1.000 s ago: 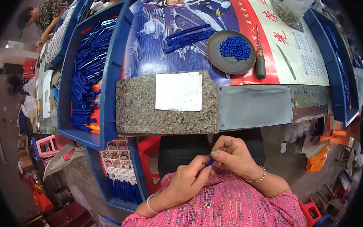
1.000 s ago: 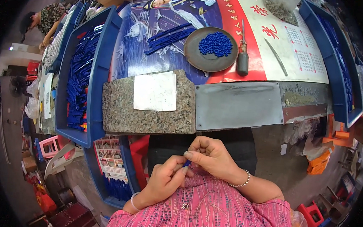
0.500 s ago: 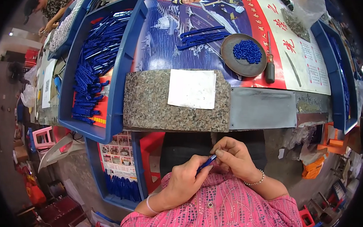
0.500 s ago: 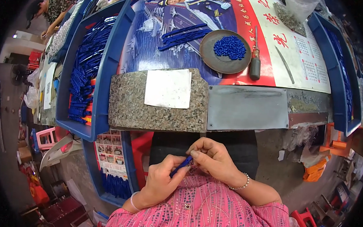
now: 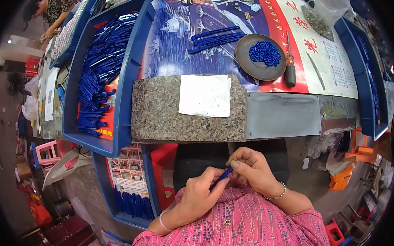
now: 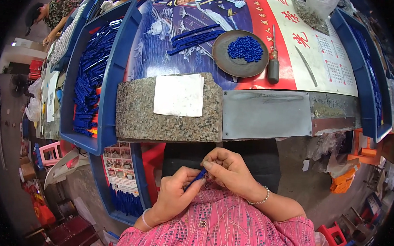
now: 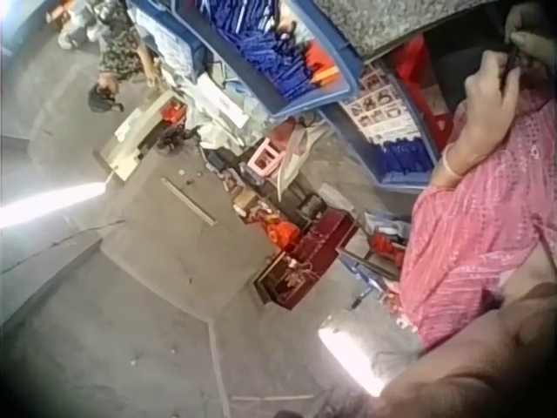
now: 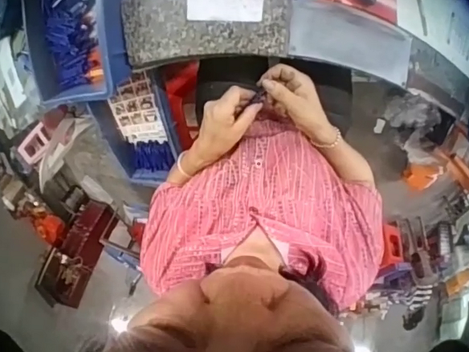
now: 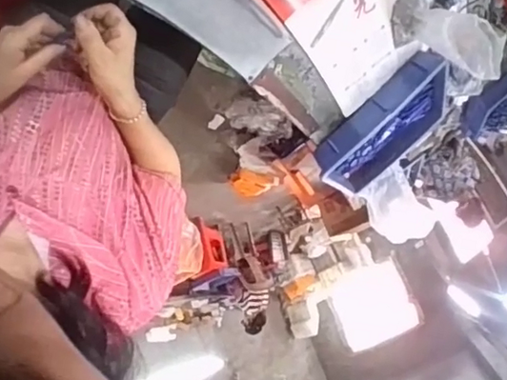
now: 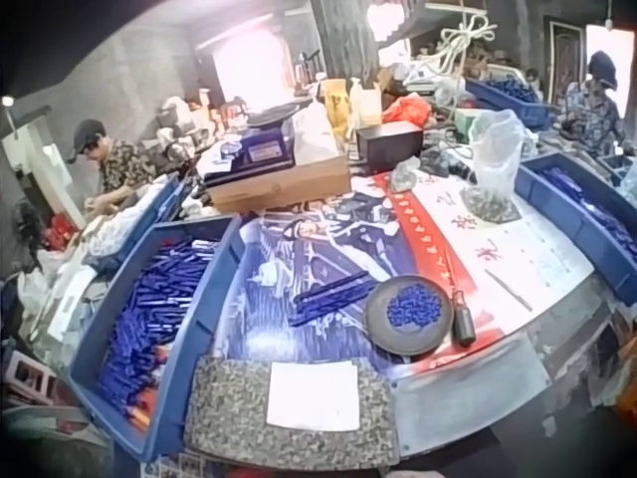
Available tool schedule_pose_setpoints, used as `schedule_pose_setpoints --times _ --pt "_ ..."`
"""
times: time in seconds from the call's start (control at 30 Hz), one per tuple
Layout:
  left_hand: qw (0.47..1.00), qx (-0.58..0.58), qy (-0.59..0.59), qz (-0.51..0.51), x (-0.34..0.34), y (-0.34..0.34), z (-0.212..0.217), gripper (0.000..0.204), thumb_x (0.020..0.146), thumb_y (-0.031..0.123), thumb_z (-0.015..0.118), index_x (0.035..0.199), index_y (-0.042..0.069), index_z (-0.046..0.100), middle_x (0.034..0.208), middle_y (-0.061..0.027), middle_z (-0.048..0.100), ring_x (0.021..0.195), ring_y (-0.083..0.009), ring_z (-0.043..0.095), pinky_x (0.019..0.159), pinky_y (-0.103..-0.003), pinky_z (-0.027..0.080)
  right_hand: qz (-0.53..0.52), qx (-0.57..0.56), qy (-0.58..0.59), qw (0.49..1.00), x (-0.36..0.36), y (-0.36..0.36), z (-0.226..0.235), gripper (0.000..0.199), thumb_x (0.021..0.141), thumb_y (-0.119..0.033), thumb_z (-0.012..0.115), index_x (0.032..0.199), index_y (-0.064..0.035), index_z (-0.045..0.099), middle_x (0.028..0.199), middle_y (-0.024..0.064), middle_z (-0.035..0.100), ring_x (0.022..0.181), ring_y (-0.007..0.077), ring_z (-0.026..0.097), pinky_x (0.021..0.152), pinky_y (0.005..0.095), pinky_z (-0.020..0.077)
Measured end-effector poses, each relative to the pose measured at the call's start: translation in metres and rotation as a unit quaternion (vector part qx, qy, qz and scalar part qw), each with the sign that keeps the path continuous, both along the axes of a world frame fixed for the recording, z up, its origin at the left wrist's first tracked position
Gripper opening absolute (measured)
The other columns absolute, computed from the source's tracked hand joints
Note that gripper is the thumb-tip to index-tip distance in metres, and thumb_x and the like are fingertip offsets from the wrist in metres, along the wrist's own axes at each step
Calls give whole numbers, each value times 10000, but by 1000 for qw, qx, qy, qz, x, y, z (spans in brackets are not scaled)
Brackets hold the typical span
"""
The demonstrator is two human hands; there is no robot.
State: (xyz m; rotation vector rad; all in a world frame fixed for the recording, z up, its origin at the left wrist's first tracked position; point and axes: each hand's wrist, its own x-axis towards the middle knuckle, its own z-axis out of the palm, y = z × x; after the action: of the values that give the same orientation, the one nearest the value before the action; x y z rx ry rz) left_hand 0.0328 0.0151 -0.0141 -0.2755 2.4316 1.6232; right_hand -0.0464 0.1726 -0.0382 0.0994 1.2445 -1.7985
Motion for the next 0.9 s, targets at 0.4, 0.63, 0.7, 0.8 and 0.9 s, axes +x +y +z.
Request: schedule_pose_setpoints --times 0.4,0.63,0.7,0.8,0.9 --pt "999 -34 11 -17 -3 1 1 157 811 41 627 925 -45 562 771 -134 666 662 -158 663 567 -256 510 -4 -8 -25 1000 -2 2 -1 149 885 -159 568 918 -16 541 656 22 538 483 40 434 423 170 318" --pt "995 -90 42 -29 -9 0 6 178 786 66 651 915 -22 566 753 -156 648 684 -241 670 583 -302 517 5 -12 -1 1000 -5 1 1 143 892 -171 563 927 -35 539 669 -3 545 515 11 452 434 151 322" --pt "995 -90 27 -32 -8 1 7 181 795 78 638 933 -13 566 781 -170 642 687 -276 662 586 -319 514 6 4 8 1000 -5 2 4 148 885 -168 571 934 -30 551 660 0 542 530 20 463 449 176 364" --pt "992 -101 52 -50 -11 -1 11 176 810 82 607 958 -2 565 815 -186 630 705 -320 646 594 -342 509 10 57 244 968 -1 -2 3 151 856 -152 591 944 -31 570 697 35 554 549 90 508 504 227 430" --pt "992 -76 66 -76 -7 -7 9 187 833 81 557 1000 7 518 749 -214 601 684 -382 608 559 -429 481 134 214 648 719 -6 5 35 314 712 -138 665 998 -37 584 1000 80 577 794 219 569 637 316 468"
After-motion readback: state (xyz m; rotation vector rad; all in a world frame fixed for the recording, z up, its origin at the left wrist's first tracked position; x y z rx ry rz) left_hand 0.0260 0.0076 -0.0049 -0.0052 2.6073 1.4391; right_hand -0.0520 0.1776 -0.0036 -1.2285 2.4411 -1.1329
